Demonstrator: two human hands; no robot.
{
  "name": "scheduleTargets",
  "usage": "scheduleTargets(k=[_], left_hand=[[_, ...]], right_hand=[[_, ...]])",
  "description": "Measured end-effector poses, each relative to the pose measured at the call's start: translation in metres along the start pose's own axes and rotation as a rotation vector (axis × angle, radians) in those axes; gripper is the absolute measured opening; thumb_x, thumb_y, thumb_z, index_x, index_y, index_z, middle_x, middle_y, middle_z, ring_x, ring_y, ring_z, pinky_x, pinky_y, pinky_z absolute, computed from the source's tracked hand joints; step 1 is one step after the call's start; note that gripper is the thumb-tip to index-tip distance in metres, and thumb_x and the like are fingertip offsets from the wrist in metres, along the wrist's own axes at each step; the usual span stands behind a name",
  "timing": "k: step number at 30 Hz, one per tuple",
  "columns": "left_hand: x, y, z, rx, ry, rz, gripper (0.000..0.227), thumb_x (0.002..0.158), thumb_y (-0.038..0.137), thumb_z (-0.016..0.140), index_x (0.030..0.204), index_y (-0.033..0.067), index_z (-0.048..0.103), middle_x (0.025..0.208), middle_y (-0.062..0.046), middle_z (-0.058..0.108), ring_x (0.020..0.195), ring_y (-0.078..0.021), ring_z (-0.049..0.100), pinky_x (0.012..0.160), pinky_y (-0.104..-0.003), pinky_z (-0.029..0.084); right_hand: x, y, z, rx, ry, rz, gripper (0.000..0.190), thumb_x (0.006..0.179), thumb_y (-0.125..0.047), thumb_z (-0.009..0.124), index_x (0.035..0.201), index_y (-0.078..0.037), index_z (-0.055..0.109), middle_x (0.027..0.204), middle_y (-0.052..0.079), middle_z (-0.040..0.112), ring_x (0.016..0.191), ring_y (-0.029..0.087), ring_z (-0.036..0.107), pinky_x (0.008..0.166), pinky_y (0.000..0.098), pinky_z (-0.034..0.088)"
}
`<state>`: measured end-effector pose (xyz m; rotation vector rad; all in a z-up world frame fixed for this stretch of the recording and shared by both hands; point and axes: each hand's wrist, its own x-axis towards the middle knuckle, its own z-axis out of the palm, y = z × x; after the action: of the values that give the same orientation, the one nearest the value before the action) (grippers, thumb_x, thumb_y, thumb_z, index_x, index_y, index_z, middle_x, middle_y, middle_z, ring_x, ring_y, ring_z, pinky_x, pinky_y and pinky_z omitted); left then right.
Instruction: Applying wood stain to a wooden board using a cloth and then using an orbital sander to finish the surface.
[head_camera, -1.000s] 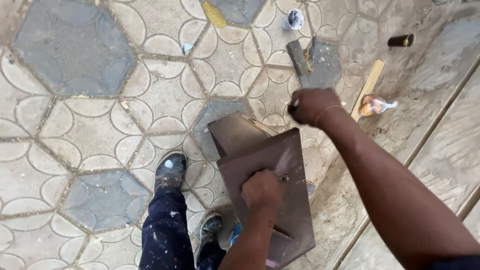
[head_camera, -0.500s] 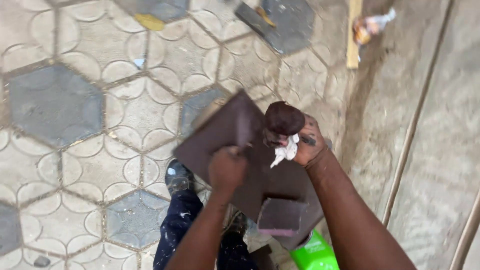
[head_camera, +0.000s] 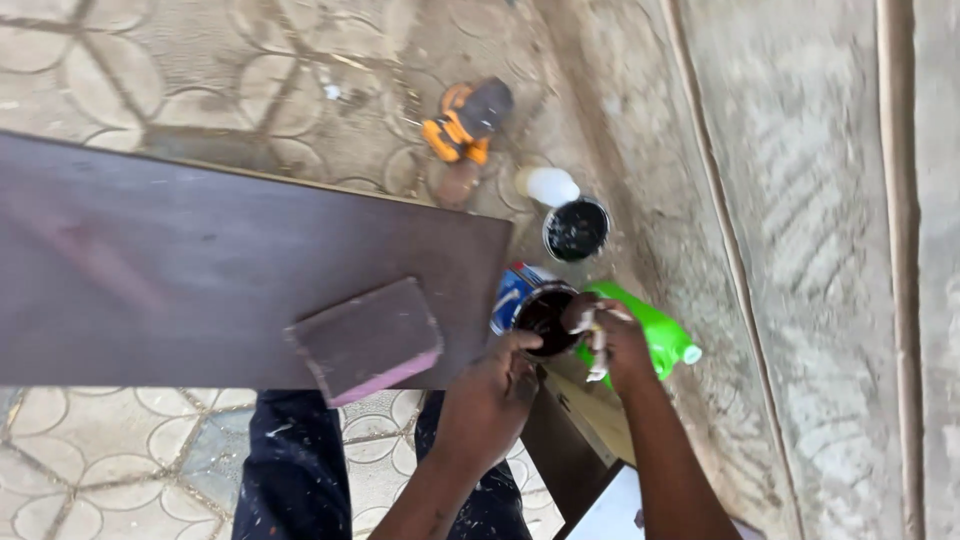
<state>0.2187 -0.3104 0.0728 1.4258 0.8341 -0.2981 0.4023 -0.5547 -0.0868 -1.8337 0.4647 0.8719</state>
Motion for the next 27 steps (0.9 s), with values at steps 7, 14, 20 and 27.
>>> scheduleTargets(k=[7, 14, 20, 27], left_hand=[[0.046, -0.053, 0.094, 0.27, -0.293, -0.121, 0.06, 0.088, 0.01, 0.058, 0.147, 0.0211, 0.051, 0.137, -0.005, 0.065, 0.119, -0.0286, 0.067, 0.089, -0.052, 0.056], [0.076, -0.102, 0.116, 0.325, -0.359, -0.233, 0.076, 0.091, 0.027, 0.065, 0.158, 0.0191, 0.031, 0.16, -0.003, 0.039, 0.146, -0.0315, 0.039, 0.109, -0.056, 0.039], [0.082, -0.117, 0.118, 0.338, -0.366, -0.282, 0.077, 0.093, 0.032, 0.064, 0.16, 0.0211, 0.028, 0.159, -0.004, 0.04, 0.147, -0.0321, 0.038, 0.106, -0.058, 0.041], [0.079, -0.124, 0.121, 0.342, -0.343, -0.266, 0.075, 0.094, 0.032, 0.062, 0.16, 0.0221, 0.028, 0.159, -0.003, 0.041, 0.149, -0.0298, 0.036, 0.109, -0.055, 0.039]], right_hand=[[0.091, 0.128, 0.004, -0.79, 0.196, -0.038, 0.04, 0.077, -0.033, 0.073, 0.114, -0.02, 0.073, 0.11, 0.008, 0.076, 0.101, 0.027, 0.071, 0.087, 0.0406, 0.051], [0.155, 0.189, 0.021, -0.92, 0.337, 0.006, 0.036, 0.083, -0.033, 0.069, 0.115, -0.019, 0.077, 0.102, 0.019, 0.075, 0.097, 0.047, 0.069, 0.083, 0.0525, 0.051], [0.171, 0.198, 0.027, -0.939, 0.28, 0.087, 0.035, 0.083, -0.029, 0.064, 0.107, -0.007, 0.078, 0.103, 0.028, 0.072, 0.103, 0.053, 0.065, 0.088, 0.0543, 0.051], [0.158, 0.172, 0.032, -0.813, 0.252, 0.153, 0.038, 0.08, -0.026, 0.062, 0.113, -0.016, 0.079, 0.11, 0.022, 0.074, 0.109, 0.047, 0.067, 0.092, 0.0472, 0.051]])
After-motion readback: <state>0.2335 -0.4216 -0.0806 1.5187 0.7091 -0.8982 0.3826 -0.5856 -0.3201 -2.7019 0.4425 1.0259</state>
